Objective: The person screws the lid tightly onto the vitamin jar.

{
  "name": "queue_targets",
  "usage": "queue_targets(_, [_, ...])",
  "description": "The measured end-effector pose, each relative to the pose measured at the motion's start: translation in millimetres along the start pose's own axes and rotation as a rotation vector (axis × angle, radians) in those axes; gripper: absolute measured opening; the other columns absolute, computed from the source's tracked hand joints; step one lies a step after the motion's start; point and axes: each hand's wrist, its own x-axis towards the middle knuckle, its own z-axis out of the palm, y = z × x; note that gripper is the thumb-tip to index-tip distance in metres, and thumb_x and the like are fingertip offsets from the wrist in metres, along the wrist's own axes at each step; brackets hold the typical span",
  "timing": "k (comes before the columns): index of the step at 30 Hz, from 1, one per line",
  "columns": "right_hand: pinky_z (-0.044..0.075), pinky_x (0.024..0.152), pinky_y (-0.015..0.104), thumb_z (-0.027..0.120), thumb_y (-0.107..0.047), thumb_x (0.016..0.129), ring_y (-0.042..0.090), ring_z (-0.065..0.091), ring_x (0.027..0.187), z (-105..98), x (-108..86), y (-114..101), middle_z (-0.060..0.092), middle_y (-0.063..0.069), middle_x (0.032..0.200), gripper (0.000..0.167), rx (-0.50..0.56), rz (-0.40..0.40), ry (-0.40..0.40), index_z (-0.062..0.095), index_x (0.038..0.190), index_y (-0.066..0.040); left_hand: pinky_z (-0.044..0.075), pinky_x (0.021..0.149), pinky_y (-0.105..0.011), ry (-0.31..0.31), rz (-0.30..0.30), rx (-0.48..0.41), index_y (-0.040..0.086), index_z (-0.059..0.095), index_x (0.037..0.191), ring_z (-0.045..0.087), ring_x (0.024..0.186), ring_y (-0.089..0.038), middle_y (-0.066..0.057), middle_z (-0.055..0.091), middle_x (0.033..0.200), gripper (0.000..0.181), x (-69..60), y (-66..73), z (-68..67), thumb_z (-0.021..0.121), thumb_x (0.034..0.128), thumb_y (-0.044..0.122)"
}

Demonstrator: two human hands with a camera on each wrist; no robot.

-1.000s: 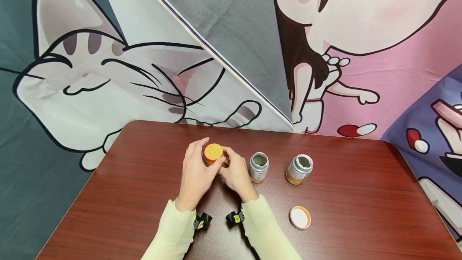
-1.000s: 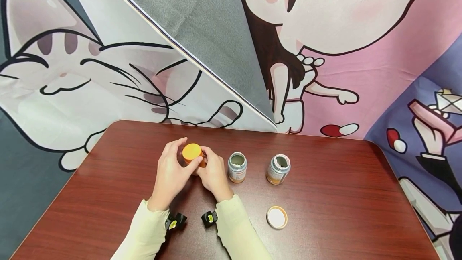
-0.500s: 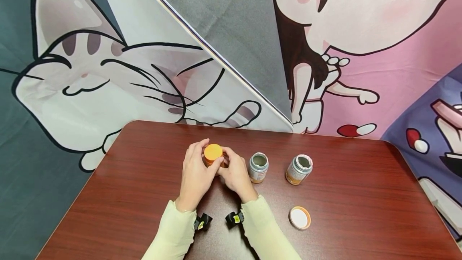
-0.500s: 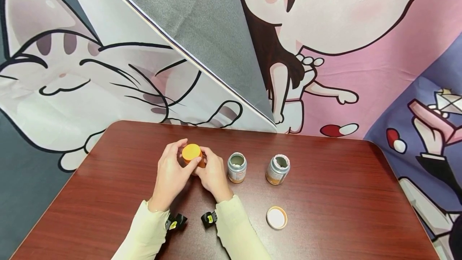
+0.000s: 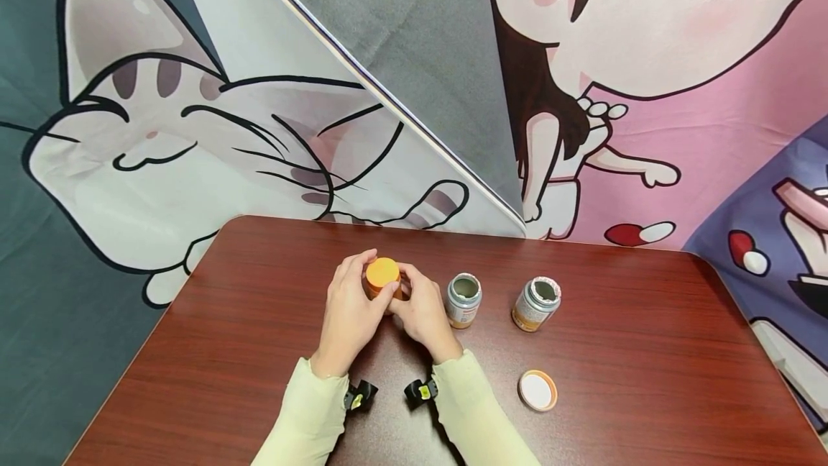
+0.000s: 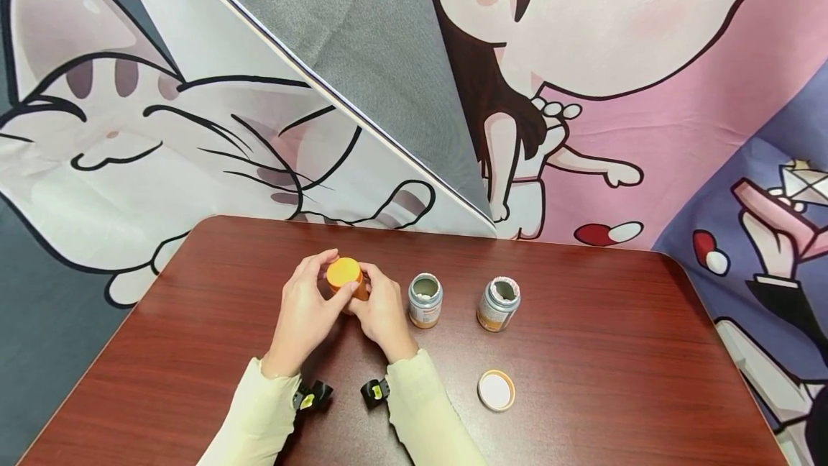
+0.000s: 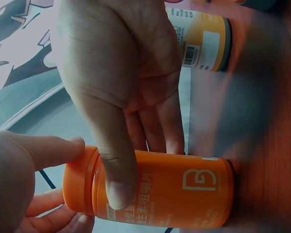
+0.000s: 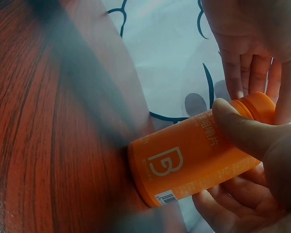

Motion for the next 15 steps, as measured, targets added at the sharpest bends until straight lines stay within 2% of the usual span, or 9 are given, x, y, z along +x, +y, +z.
queue_targets(15, [0.054, 0.089, 0.038, 0.080, -0.009, 0.081, 0.020, 0.066, 0.101, 0.4, 0.2, 0.3, 0.071, 0.010, 0.118, 0.052, -0.002, 0.001, -0.006, 0.064, 0.130, -0.007, 0.047, 0.096, -0.049, -0.069, 0.020, -0.007, 0.002, 0.061, 0.133, 0.057, 0.116, -0.029, -0.012, 0.062, 0.127, 0.053, 2.5, -1.2, -5.6, 0.080, 0.0844, 0.015])
